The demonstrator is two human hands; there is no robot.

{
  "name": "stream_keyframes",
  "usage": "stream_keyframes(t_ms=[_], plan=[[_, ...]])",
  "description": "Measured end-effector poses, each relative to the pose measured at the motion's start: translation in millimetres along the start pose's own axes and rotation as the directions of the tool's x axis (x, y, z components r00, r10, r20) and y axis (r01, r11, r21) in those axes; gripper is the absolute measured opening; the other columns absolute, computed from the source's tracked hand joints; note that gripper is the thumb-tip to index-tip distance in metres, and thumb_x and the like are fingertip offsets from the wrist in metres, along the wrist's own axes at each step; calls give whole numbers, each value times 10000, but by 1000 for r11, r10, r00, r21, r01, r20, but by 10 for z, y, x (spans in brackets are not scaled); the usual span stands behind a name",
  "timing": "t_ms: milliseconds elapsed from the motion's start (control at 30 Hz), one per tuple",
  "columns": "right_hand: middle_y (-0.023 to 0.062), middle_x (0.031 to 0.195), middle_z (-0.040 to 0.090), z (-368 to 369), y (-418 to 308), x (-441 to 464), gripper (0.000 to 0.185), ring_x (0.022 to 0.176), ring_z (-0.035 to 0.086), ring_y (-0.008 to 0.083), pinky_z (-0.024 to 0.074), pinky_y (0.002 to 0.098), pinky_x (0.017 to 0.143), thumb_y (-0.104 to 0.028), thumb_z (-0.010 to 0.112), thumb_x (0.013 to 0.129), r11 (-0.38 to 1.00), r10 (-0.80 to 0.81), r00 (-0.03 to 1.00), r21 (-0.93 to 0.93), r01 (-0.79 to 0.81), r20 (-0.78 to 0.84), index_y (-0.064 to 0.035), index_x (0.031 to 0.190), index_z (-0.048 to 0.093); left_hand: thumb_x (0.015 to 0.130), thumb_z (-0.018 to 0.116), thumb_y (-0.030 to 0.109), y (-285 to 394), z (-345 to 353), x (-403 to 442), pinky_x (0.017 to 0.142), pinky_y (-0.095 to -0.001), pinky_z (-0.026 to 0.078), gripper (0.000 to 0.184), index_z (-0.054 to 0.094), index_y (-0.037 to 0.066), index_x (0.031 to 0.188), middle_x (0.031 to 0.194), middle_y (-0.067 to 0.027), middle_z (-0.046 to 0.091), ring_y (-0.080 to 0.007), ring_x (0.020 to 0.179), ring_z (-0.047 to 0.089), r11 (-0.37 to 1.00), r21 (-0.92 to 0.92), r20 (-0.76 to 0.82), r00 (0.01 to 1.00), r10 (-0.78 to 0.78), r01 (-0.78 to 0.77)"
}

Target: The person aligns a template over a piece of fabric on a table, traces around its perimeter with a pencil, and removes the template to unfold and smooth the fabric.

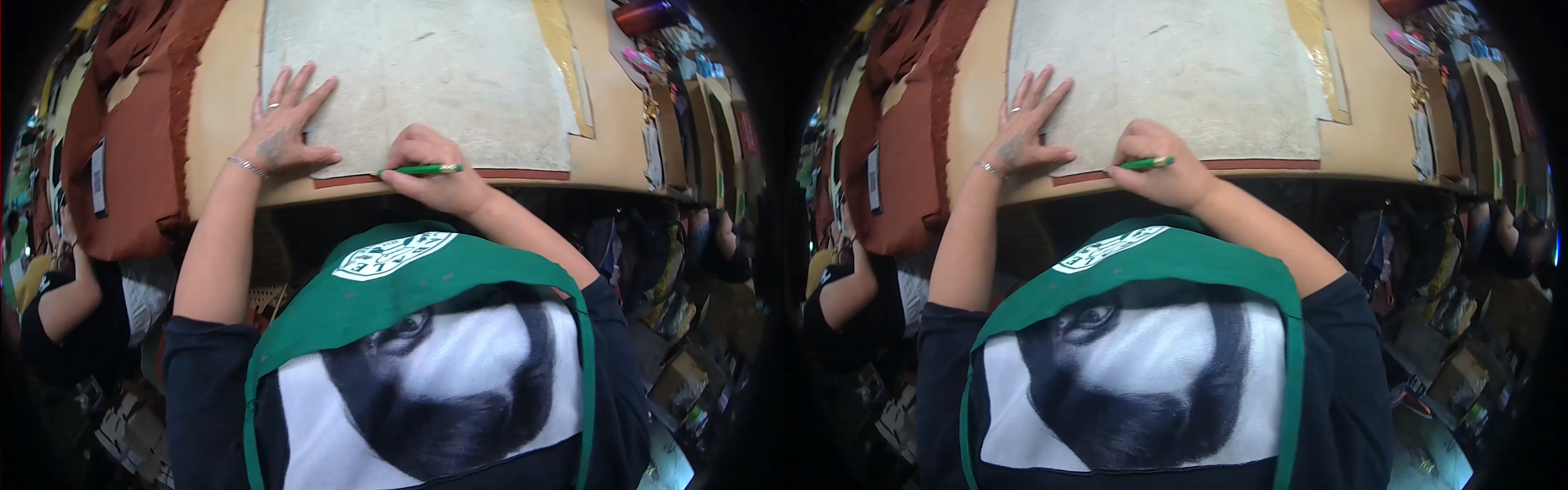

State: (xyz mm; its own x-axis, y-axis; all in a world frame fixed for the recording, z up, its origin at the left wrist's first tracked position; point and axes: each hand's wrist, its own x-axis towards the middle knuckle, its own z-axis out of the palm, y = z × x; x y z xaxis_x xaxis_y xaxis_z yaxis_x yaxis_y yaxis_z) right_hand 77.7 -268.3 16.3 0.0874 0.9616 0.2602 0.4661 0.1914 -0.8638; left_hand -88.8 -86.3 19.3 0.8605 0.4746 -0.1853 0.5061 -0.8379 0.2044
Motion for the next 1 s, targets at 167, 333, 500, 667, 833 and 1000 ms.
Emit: stream_keyframes(t_ms=[167, 333, 500, 667, 833, 1000], plan=[[70, 885, 580, -1314, 261, -690, 114, 880, 534, 200, 434, 313, 764, -100, 686, 650, 969, 241, 971, -64, -240, 8, -56, 667, 583, 443, 722, 532, -10, -15, 16, 970, -638, 86, 1039, 273, 301, 1351, 1455, -53, 84, -310, 1334, 28, 1000, -11, 21, 1000, 9, -9], [87, 847, 585, -2249, 236, -1358, 76, 846, 543, 161, 426, 298, 770, -47, 646, 684, 887, 449, 868, -6, -461, -213, -19, 689, 575, 436, 696, 565, 4, -30, 25, 976, -612, 87, 1066, 260, 270, 1363, 1454, -69, 98, -325, 1333, 38, 1000, 9, 39, 999, 8, -8], [67, 821, 587, -2202, 126, -1400, 62, 784, 546, 120, 438, 256, 730, -45, 612, 750, 890, 435, 845, 292, -351, -311, -14, 766, 562, 418, 713, 567, -28, -10, 38, 957, -638, 90, 1090, 254, 279, 1363, 1454, -70, 91, -328, 1332, 35, 1000, -13, 34, 999, 28, -27], [63, 843, 600, -1851, 295, -1420, 107, 796, 578, 121, 473, 250, 747, 14, 630, 735, 831, 502, 795, 443, -336, -339, -23, 800, 553, 437, 761, 475, 130, -190, 58, 955, -650, 92, 1019, 320, 257, 1329, 1454, -73, 93, -333, 1332, 44, 996, -73, 113, 992, -52, 60], [55, 804, 603, -1573, 281, -1376, 127, 788, 577, 111, 471, 237, 720, -5, 657, 725, 753, 582, 757, 548, -364, -297, -32, 794, 553, 585, 723, 352, 747, -209, 231, 998, -565, 143, 704, 443, 188, 1210, 1430, -125, 156, -372, 1315, 88, 994, -55, -37, 995, 95, -97], [23, 729, 586, -1204, 94, -1085, 107, 691, 535, 82, 433, 232, 609, -87, 665, 731, 836, 523, 817, 330, -438, -243, -31, 746, 576, 634, 707, 277, 1439, -81, 547, 1002, -526, 215, 650, 436, 179, 1217, 1400, -155, 211, -404, 1296, 131, 985, -115, 5, 992, 129, -128]])
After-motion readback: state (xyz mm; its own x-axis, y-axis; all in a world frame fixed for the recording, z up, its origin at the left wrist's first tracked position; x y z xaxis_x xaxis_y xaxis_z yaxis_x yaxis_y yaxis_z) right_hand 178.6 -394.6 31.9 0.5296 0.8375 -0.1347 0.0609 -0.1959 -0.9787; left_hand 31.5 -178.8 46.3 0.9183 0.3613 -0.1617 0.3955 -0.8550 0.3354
